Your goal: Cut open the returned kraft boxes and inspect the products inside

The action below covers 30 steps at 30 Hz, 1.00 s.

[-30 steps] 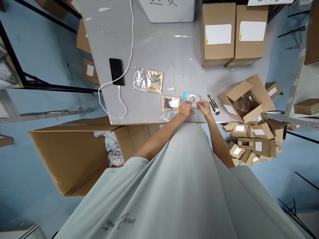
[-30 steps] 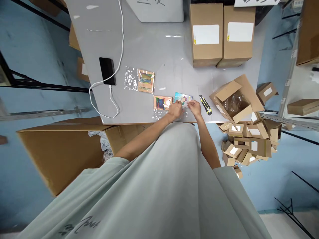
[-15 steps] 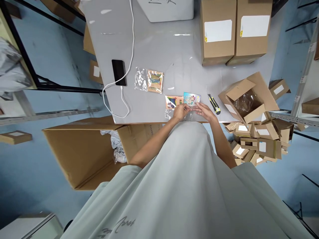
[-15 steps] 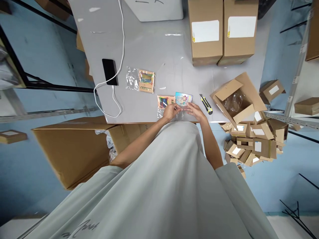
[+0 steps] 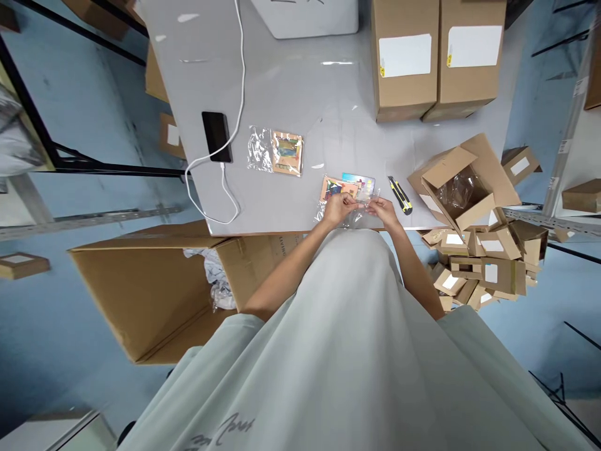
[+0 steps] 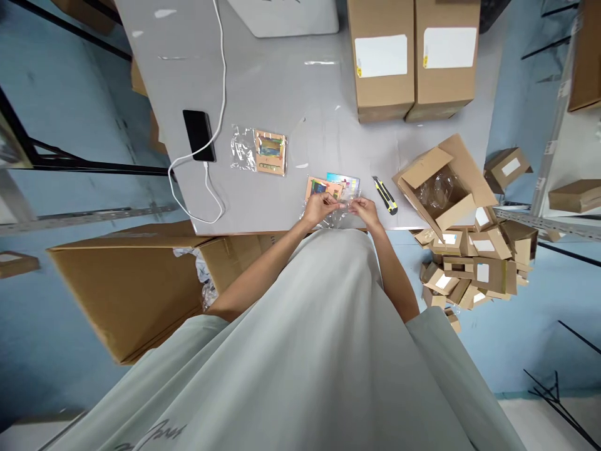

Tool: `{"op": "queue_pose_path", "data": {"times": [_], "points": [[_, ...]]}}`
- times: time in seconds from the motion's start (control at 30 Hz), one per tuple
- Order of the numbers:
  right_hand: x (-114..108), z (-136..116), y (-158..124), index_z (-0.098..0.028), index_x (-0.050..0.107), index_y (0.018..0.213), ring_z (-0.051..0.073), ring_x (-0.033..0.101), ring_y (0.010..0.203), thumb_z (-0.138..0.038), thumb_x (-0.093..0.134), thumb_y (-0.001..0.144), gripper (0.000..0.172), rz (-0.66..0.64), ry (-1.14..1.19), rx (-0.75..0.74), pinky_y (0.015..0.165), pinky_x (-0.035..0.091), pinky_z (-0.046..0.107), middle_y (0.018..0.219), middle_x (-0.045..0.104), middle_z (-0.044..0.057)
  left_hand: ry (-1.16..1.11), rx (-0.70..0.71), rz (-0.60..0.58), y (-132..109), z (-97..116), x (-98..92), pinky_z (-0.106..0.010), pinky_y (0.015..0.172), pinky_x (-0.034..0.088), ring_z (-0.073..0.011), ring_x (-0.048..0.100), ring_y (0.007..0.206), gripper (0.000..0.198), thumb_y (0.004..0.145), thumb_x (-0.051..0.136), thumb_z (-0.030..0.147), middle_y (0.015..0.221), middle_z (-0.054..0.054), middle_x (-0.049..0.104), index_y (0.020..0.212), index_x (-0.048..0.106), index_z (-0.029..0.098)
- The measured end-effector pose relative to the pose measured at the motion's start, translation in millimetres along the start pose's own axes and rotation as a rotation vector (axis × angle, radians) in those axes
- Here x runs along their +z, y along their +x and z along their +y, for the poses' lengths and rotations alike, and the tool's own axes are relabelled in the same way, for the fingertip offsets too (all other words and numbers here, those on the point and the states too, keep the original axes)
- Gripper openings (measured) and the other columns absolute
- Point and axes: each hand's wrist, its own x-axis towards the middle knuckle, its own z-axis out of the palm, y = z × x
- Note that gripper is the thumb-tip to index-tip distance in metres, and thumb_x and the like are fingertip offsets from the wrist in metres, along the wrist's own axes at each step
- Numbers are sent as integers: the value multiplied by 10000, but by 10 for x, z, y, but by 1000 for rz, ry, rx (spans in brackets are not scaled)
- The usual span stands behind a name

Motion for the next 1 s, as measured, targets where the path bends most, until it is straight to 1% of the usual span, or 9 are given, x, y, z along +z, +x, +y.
{"op": "queue_pose_path", "data": {"times": [0.17, 0.37, 0.43, 0.5, 0.6, 0.7, 0.83, 0.93, 1.0], "points": [[-282, -57, -41, -213, 690, 783, 133, 729, 689, -450, 972, 866, 377, 139, -47, 38, 692, 579, 241, 795, 787, 6, -90, -5, 130, -7, 4, -204, -289, 621, 437, -150, 558, 629, 335, 805, 948, 376, 687, 9, 675, 718, 665, 219], [-780, -213, -361, -203, 760, 900, 107, 653, 612, -658, 1127, 560, 675, -168, -67, 57, 646, 569, 249, 759, 753, -21, -60, 30, 211, -102, 21, -335, -283, 678, 461, -158, 589, 698, 319, 809, 923, 333, 724, 13, 678, 721, 634, 229], [-871, -327, -543, -209, 765, 884, 114, 653, 608, -743, 1103, 565, 707, -207, -47, -2, 625, 565, 257, 769, 758, -7, -63, 24, 197, -139, 39, -326, -287, 678, 456, -155, 576, 687, 317, 818, 912, 334, 711, 14, 664, 720, 630, 227], [-865, -451, -729, -222, 788, 904, 154, 731, 700, -804, 1040, 672, 676, -221, -15, -115, 705, 624, 289, 847, 805, 29, -73, 19, 173, -174, 57, -306, -294, 671, 450, -149, 556, 658, 302, 831, 897, 340, 695, 17, 649, 729, 636, 224], [-640, -582, -890, -250, 859, 1052, 251, 847, 1030, -763, 928, 876, 546, -289, -62, -291, 1002, 682, 401, 1089, 884, 79, -50, 26, 152, -217, 80, -276, -298, 676, 448, -148, 553, 651, 267, 846, 879, 350, 711, 15, 656, 767, 660, 219], [-233, -588, -769, -246, 901, 1123, 316, 825, 1255, -538, 805, 1031, 321, -377, -377, -370, 1175, 620, 461, 1233, 897, 80, 24, 70, 133, -255, 91, -251, -304, 708, 459, -160, 576, 692, 263, 878, 866, 403, 767, 1, 698, 812, 689, 220], [282, -453, -305, -202, 885, 990, 355, 819, 1220, -224, 721, 1004, 167, -317, -851, -255, 1130, 612, 416, 1140, 908, 104, 73, 125, 65, -280, 49, -234, -323, 752, 500, -179, 612, 710, 262, 928, 817, 459, 816, -16, 750, 865, 719, 224], [496, -326, -10, -175, 861, 1038, 331, 826, 1164, -201, 693, 993, 175, -223, -862, -148, 1052, 630, 364, 1134, 904, 107, 70, 132, -7, -222, -57, -288, -341, 831, 553, -211, 683, 793, 274, 976, 771, 484, 867, -38, 776, 904, 734, 223], [564, -246, 105, -176, 846, 1070, 317, 827, 1154, -206, 684, 990, 183, -99, -763, -93, 1045, 637, 360, 1158, 902, 101, 70, 86, 78, -125, -157, -373, -362, 929, 579, -241, 732, 928, 255, 1022, 721, 466, 1022, -80, 809, 989, 743, 215]]}}
